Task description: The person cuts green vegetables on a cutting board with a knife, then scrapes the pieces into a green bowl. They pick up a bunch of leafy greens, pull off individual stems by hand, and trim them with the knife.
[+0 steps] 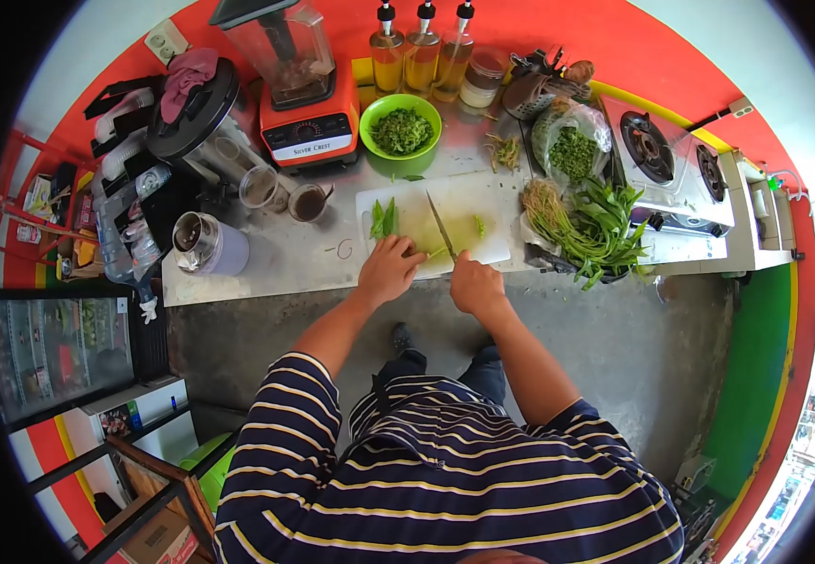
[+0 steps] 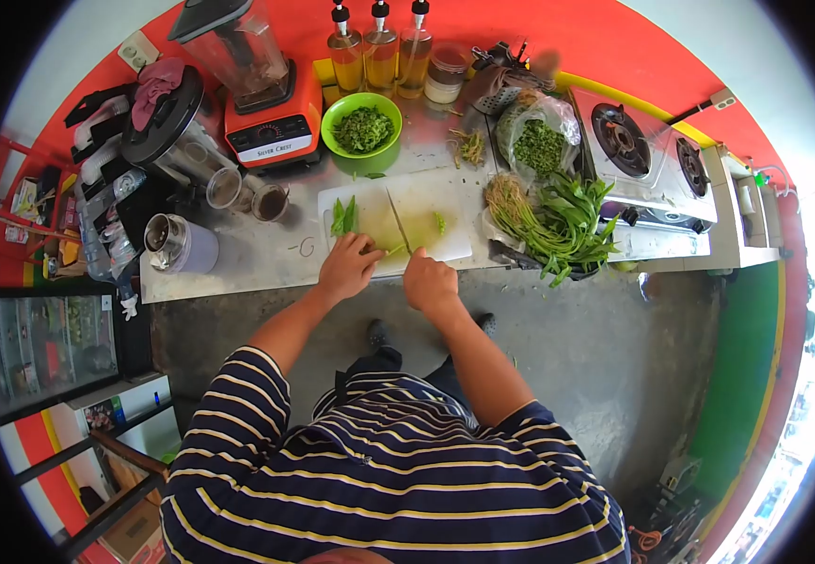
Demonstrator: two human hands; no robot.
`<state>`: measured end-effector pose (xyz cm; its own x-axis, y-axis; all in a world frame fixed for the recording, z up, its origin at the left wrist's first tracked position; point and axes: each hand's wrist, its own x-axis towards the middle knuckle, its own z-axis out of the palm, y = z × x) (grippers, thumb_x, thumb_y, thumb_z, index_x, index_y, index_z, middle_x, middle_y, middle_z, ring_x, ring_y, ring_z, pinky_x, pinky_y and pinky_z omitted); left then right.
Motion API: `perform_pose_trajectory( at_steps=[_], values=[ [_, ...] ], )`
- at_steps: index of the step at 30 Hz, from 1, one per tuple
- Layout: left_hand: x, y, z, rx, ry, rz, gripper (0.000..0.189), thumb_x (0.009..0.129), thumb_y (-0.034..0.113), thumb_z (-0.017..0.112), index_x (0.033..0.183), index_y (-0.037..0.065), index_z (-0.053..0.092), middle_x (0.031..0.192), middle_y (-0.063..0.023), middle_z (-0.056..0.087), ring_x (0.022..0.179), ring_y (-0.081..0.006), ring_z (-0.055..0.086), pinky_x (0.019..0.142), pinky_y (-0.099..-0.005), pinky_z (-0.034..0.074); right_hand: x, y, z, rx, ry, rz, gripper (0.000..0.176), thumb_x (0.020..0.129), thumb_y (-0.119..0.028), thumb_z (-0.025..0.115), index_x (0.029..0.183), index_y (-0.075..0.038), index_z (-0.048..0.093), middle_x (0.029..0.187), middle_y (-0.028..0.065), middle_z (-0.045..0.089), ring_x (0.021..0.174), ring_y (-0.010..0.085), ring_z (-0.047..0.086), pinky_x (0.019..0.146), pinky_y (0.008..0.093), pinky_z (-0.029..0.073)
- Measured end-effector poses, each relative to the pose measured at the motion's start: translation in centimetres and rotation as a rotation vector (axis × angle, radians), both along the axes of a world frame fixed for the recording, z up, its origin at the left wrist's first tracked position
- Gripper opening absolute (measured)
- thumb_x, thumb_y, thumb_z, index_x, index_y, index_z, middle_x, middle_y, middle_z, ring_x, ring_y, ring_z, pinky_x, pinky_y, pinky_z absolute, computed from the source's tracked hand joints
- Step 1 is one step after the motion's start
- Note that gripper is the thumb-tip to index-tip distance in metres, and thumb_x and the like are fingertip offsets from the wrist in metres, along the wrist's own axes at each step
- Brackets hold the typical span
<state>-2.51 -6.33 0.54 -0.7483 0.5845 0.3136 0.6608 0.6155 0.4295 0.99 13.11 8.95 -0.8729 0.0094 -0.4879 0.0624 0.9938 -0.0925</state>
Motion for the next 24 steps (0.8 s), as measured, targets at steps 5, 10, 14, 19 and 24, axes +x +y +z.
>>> perform_pose_trajectory(
  at_steps=[5,10,14,19,24],
  values=[
    [-0.9,-0.4,0.0,-0.005,-0.012,-0.066,0.019,0.081,0.011,0.068,0.1,0.016,0.069,0.097,-0.0036,0.054,0.097,-0.0249,0.051,0.084,-0.0395,0.043,2.5,-1.3,-2.5,0.007,0.08,-0.024,0.025,0.095,-0.016,0.051,0.114,0.001,0.049,0.096,0.0202,0.074,0.09,0.0367,0.074,0.079,0.042,0.059],
    [-1.8,-0.7,0.0,-0.019,-0.006,-0.134,0.019,0.082,0.012,0.067,0.101,0.016,0.069,0.096,-0.0043,0.054,0.097,-0.0252,0.051,0.083,-0.0396,0.042,1.8,-1.9,-5.4,0.03,0.126,-0.062,0.027,0.095,-0.018,0.052,0.114,0.001,0.049,0.093,0.0188,0.074,0.086,0.0346,0.074,0.076,0.0404,0.06],
    [-1.7,-0.7,-0.1,-0.047,0.021,-0.144,0.021,0.082,0.013,0.067,0.102,0.016,0.069,0.095,-0.0047,0.053,0.096,-0.0256,0.051,0.083,-0.0403,0.042,1.0,-1.1,-3.5,-0.002,0.15,-0.038,0.029,0.093,-0.017,0.055,0.113,0.002,0.048,0.091,0.02,0.074,0.087,0.0342,0.074,0.077,0.0416,0.06],
    [-1.5,-0.7,0.2,-0.059,0.018,-0.138,0.029,0.08,0.01,0.067,0.108,0.014,0.07,0.094,-0.0057,0.052,0.094,-0.0265,0.051,0.083,-0.0399,0.042,2.8,-2.0,-3.9,-0.019,0.154,-0.066,0.025,0.093,-0.016,0.054,0.11,0.002,0.049,0.089,0.0204,0.074,0.087,0.0343,0.074,0.076,0.0429,0.06],
    [-1.1,-0.5,-0.6,-0.072,-0.034,-0.113,0.036,0.083,0.014,0.065,0.118,0.019,0.069,0.096,-0.0056,0.054,0.095,-0.0259,0.051,0.085,-0.0392,0.043,1.8,-2.1,-5.2,-0.076,0.121,-0.103,0.027,0.093,-0.015,0.053,0.113,0.003,0.048,0.094,0.0233,0.073,0.09,0.0355,0.074,0.078,0.0447,0.059]
  ],
)
